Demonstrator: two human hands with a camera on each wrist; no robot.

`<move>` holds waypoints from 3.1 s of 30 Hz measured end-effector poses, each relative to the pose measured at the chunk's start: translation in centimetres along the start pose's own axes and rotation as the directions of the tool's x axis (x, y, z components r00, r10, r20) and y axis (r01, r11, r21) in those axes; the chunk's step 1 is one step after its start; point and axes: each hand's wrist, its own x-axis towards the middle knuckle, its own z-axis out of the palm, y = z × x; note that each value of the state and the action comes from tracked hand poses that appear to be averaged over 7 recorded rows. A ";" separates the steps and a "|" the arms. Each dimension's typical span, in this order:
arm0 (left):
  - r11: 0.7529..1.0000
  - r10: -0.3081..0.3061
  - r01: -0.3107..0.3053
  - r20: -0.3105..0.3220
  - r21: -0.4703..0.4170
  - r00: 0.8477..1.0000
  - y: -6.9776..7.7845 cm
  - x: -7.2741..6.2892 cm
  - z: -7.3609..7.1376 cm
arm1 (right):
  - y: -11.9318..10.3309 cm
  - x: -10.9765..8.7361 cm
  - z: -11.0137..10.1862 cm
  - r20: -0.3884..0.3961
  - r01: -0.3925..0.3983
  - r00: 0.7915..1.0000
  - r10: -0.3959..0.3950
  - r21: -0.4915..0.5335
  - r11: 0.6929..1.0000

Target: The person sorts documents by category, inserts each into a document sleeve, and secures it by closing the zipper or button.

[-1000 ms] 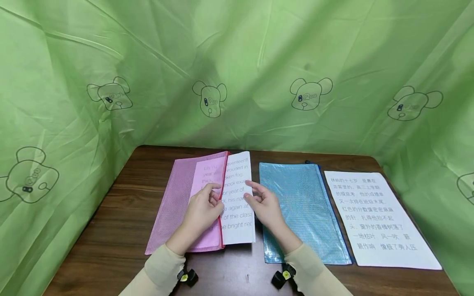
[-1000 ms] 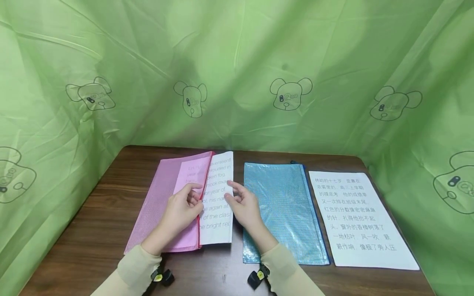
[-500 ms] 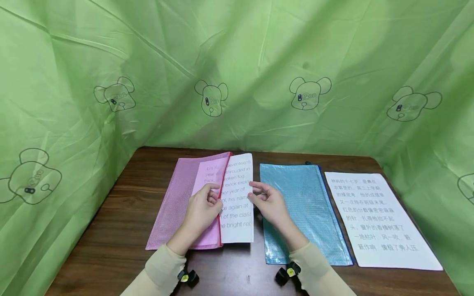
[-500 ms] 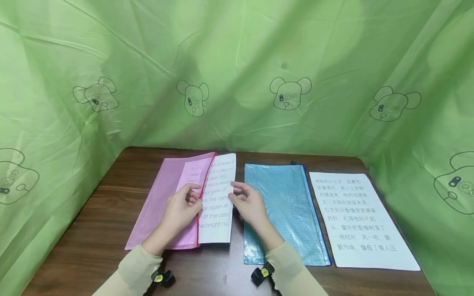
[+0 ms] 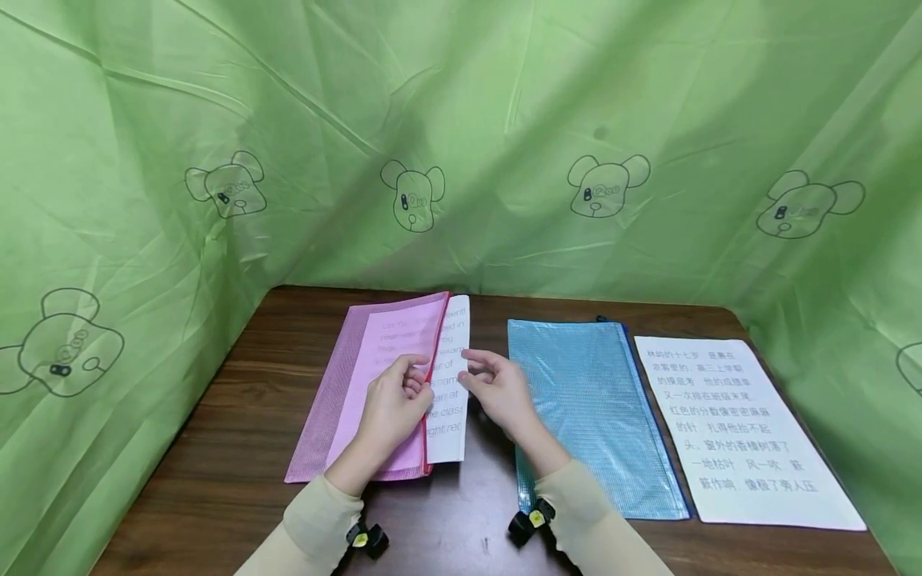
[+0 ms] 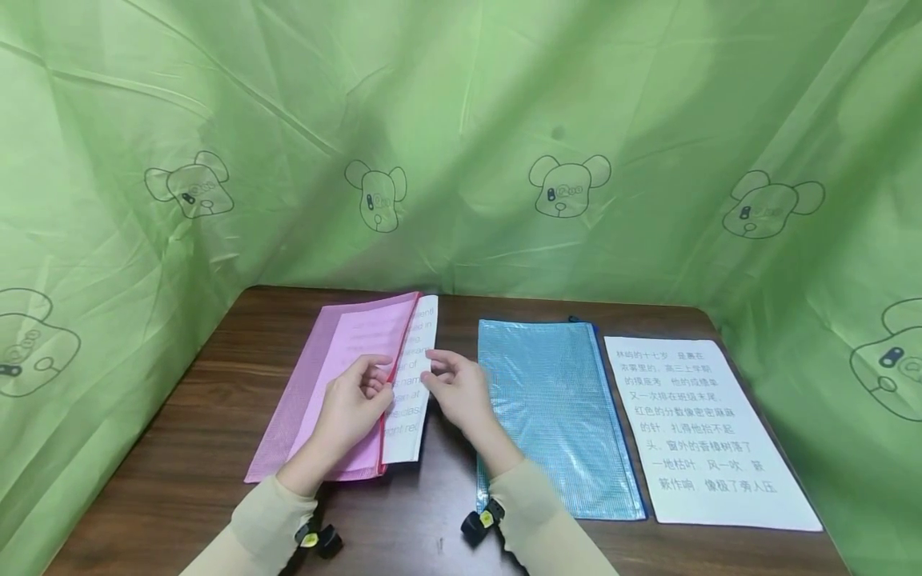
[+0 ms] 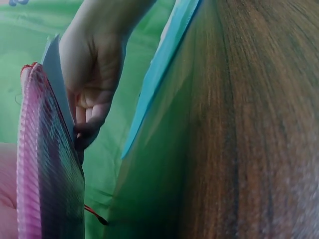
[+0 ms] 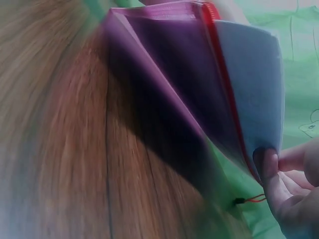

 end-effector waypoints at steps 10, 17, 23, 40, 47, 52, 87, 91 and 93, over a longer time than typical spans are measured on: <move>0.999 0.032 -0.032 0.004 -0.008 0.999 0.2 0.1 0.0 | 0.0 0.7 2.2 -0.017 -0.002 1.000 0.002 -0.027 1.000; 0.998 0.066 -0.066 0.000 -0.010 0.998 0.1 -0.1 0.1 | 0.1 0.9 3.0 -0.022 -0.006 1.000 0.005 -0.040 0.999; 0.998 0.062 -0.062 -0.013 -0.009 0.998 0.0 -0.3 0.3 | 0.5 1.0 3.3 -0.016 0.010 1.000 -0.010 -0.035 0.999; 0.988 0.119 -0.122 -0.041 -0.092 0.992 -0.1 -0.3 0.5 | 1.0 1.0 2.9 0.061 -0.021 0.998 0.023 -0.044 0.999; 0.989 0.104 -0.108 -0.038 -0.098 0.994 0.0 -0.5 0.6 | 1.2 1.0 2.9 0.067 -0.016 0.998 0.019 -0.043 0.999; 0.989 0.104 -0.108 -0.040 -0.099 0.994 0.0 -0.6 0.7 | 1.2 0.9 3.0 0.064 -0.007 0.998 0.012 -0.071 0.997; 0.973 -0.124 0.094 0.133 0.209 0.983 -0.2 -0.2 -0.4 | 1.9 2.8 -2.4 -0.003 -0.059 0.998 0.059 -0.004 0.998; 0.973 -0.109 0.077 0.144 0.216 0.983 -0.2 0.8 -1.5 | 1.7 3.4 -2.7 -0.018 -0.036 0.999 0.036 -0.052 0.998; 0.974 -0.096 0.059 0.159 0.220 0.983 0.0 1.9 -2.1 | 1.5 4.1 -3.0 -0.017 -0.014 1.000 0.012 -0.094 0.995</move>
